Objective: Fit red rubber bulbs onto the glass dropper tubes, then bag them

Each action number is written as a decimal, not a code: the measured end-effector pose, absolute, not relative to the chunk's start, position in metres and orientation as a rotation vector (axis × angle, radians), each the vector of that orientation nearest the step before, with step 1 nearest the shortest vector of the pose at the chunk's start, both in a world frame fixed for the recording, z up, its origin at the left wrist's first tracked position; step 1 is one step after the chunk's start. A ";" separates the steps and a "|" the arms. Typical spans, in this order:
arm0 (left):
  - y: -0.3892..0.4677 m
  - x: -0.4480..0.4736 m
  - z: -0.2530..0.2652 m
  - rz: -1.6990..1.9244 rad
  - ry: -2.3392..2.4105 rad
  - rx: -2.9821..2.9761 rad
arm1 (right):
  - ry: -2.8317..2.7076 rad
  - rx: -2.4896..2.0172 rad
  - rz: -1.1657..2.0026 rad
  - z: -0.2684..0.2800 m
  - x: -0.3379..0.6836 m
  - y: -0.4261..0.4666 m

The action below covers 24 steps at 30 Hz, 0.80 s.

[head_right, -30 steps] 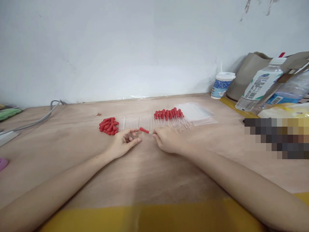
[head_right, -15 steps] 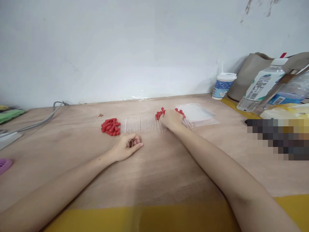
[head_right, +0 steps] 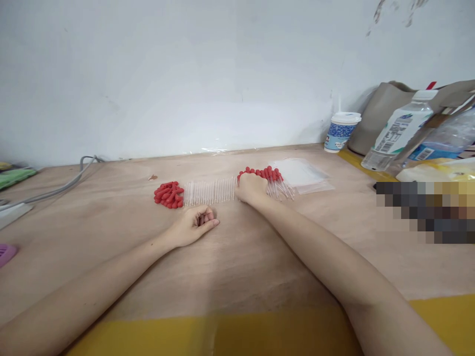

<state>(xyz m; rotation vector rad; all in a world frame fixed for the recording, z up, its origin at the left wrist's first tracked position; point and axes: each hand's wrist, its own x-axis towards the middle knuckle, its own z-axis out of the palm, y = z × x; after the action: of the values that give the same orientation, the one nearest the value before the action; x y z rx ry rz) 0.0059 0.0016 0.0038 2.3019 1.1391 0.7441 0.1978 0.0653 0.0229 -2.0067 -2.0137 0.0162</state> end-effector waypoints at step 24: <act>0.009 -0.001 0.019 0.963 1.241 2.393 | -2.276 -1.278 -0.165 0.000 0.231 0.022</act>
<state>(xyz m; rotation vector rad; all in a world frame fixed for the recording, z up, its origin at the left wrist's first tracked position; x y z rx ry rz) -0.0014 0.0086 0.0193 2.3932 1.2406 0.9625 0.2315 0.0225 -0.0001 -1.2781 -2.2760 -0.1650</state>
